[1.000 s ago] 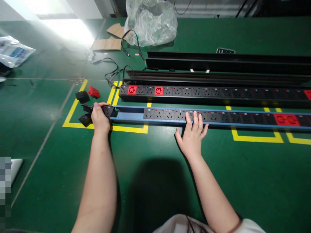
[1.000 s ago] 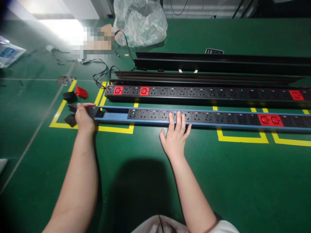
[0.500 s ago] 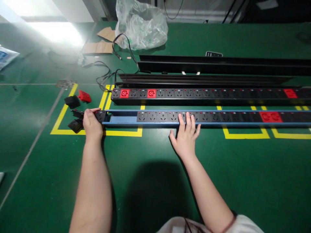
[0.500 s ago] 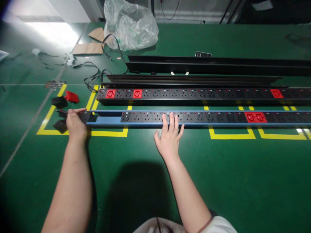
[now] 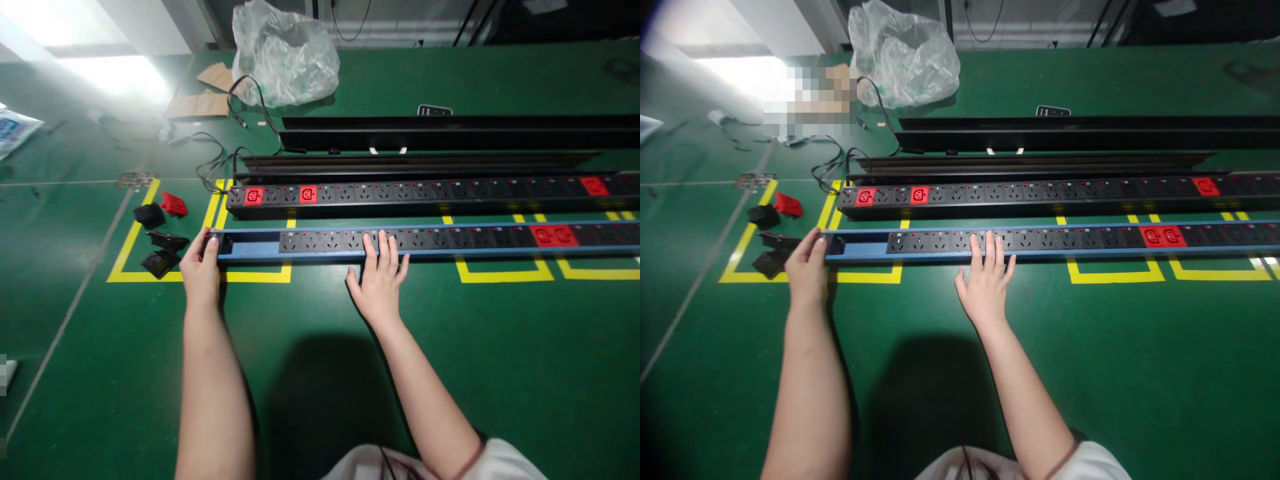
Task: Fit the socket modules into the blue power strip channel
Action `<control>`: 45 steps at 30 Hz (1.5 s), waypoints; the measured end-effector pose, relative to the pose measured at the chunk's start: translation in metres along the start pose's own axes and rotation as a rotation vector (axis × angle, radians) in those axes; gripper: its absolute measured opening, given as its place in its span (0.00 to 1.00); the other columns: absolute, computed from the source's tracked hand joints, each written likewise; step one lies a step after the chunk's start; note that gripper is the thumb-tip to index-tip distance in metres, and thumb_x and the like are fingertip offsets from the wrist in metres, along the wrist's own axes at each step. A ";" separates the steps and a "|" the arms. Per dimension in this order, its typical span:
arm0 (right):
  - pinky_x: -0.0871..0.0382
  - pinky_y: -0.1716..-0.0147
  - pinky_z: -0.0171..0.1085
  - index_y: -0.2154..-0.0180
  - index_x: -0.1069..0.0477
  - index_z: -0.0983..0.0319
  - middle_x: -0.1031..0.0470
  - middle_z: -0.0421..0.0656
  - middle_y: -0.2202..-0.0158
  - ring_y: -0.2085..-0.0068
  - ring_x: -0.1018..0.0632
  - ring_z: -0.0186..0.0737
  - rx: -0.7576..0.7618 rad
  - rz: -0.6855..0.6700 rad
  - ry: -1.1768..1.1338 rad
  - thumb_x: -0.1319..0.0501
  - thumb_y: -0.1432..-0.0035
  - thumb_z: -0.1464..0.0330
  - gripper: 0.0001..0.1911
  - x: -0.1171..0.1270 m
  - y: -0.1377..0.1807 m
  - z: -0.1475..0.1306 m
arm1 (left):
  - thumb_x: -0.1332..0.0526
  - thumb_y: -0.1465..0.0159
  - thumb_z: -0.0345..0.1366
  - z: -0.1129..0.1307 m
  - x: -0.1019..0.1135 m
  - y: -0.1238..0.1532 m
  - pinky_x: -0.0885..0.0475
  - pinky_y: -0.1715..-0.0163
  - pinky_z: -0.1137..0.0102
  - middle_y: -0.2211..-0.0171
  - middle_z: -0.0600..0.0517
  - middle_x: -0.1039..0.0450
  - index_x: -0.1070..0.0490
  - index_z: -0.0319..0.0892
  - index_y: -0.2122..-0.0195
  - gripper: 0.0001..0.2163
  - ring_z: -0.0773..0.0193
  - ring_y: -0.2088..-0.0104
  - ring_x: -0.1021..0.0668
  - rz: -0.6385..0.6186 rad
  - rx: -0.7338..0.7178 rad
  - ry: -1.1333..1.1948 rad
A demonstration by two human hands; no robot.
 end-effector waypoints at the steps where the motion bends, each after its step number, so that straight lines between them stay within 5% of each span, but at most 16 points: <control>1: 0.58 0.27 0.67 0.25 0.48 0.60 0.50 0.55 0.22 0.22 0.48 0.57 0.000 -0.004 -0.002 0.44 0.31 0.60 0.38 0.000 0.000 0.000 | 0.35 0.31 0.38 0.002 -0.001 0.002 0.29 0.32 0.60 0.38 0.40 0.24 0.27 0.32 0.36 0.25 0.57 0.39 0.21 0.007 -0.002 0.009; 9: 0.59 0.27 0.68 0.24 0.49 0.60 0.52 0.55 0.21 0.22 0.50 0.56 -0.005 -0.018 -0.022 0.44 0.31 0.60 0.39 -0.001 0.000 0.000 | 0.30 0.35 0.39 0.000 -0.003 0.001 0.31 0.30 0.54 0.41 0.40 0.22 0.26 0.33 0.37 0.26 0.54 0.40 0.20 -0.006 -0.021 0.039; 19: 0.60 0.27 0.67 0.25 0.48 0.59 0.50 0.55 0.22 0.22 0.48 0.56 -0.008 -0.004 -0.026 0.44 0.32 0.60 0.38 -0.001 0.000 0.000 | 0.35 0.31 0.44 0.003 -0.012 0.010 0.30 0.31 0.61 0.37 0.42 0.25 0.25 0.39 0.36 0.25 0.54 0.36 0.23 -0.035 -0.031 -0.065; 27: 0.59 0.26 0.67 0.25 0.47 0.60 0.50 0.55 0.22 0.22 0.48 0.56 -0.020 -0.011 -0.032 0.43 0.31 0.61 0.37 0.002 0.000 -0.002 | 0.43 0.26 0.42 0.038 -0.004 0.069 0.28 0.37 0.62 0.40 0.41 0.23 0.25 0.39 0.39 0.20 0.56 0.39 0.22 0.280 -0.236 -0.322; 37: 0.59 0.27 0.67 0.25 0.47 0.60 0.50 0.55 0.22 0.22 0.48 0.57 -0.004 -0.005 -0.019 0.44 0.31 0.61 0.38 0.000 0.000 0.000 | 0.46 0.24 0.41 0.056 -0.024 0.073 0.45 0.32 0.50 0.39 0.43 0.23 0.21 0.43 0.45 0.17 0.51 0.33 0.26 0.125 -0.342 -0.509; 45: 0.59 0.27 0.68 0.24 0.48 0.60 0.51 0.55 0.22 0.22 0.49 0.57 -0.003 -0.013 -0.021 0.45 0.32 0.61 0.38 -0.001 0.000 0.001 | 0.48 0.24 0.40 0.056 -0.023 0.073 0.43 0.31 0.52 0.39 0.42 0.23 0.21 0.42 0.45 0.18 0.50 0.34 0.27 0.099 -0.336 -0.487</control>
Point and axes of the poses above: each hand's wrist, its own y-axis away from the middle knuckle, its own x-axis out of the back of the hand, z = x × y, the point moved 4 cm from there along -y, towards the middle knuckle
